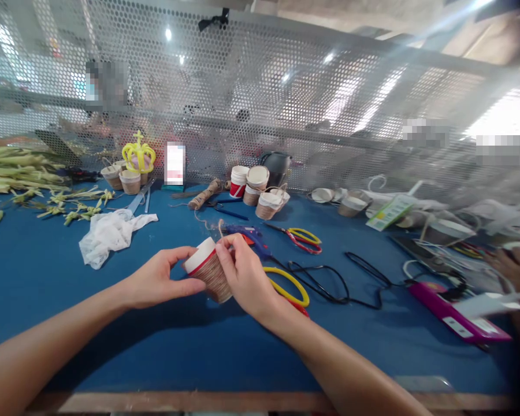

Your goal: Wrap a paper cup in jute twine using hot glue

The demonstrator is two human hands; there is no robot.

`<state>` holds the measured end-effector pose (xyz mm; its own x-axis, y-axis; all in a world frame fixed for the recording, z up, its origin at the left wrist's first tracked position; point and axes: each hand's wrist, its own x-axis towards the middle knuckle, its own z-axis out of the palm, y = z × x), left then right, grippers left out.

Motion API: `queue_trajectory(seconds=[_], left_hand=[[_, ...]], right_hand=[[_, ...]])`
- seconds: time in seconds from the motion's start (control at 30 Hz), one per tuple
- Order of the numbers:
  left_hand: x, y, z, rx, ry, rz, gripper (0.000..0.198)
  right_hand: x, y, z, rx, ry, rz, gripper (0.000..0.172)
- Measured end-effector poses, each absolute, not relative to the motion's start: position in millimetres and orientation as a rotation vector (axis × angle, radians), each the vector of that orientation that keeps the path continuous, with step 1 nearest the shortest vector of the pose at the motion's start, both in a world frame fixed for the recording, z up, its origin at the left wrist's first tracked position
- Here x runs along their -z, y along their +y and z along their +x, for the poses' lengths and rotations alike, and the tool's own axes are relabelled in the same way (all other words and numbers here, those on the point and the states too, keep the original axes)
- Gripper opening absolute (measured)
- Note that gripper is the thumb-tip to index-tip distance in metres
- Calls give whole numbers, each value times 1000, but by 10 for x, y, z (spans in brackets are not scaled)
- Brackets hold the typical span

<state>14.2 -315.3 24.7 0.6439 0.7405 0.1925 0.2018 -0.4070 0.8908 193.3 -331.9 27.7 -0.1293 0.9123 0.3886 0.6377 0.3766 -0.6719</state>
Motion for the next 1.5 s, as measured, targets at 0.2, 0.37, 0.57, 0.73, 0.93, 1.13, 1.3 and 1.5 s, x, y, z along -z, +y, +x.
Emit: queue_trajectory(seconds=[0.2, 0.37, 0.57, 0.73, 0.93, 1.13, 1.3, 1.5], left_hand=[[-191, -3208, 223, -733, 866, 1801, 27], [-166, -3168, 214, -749, 844, 1793, 25], [-135, -3163, 196, -724, 795, 1736, 24], [-147, -3163, 197, -706, 754, 1677, 25], [-164, -3181, 212, -702, 738, 1655, 24], [-192, -3227, 224, -694, 792, 1696, 25], [-176, -3236, 237, -716, 823, 1629, 24], [-163, -3225, 281, -755, 833, 1523, 22]], right_hand=[[-271, -3386, 1849, -260, -1987, -1372, 14], [-309, -3372, 1887, -342, -1927, -1247, 13], [-298, -3344, 1920, -443, -1862, -1150, 14], [-254, -3345, 1906, -440, -1890, -1228, 12], [-203, -3351, 1886, -444, -1899, -1257, 16], [-154, -3322, 1895, -401, -1909, -1246, 14], [-149, -3337, 1866, -278, -1970, -1226, 12], [-139, -3349, 1841, -165, -2039, -1202, 12]])
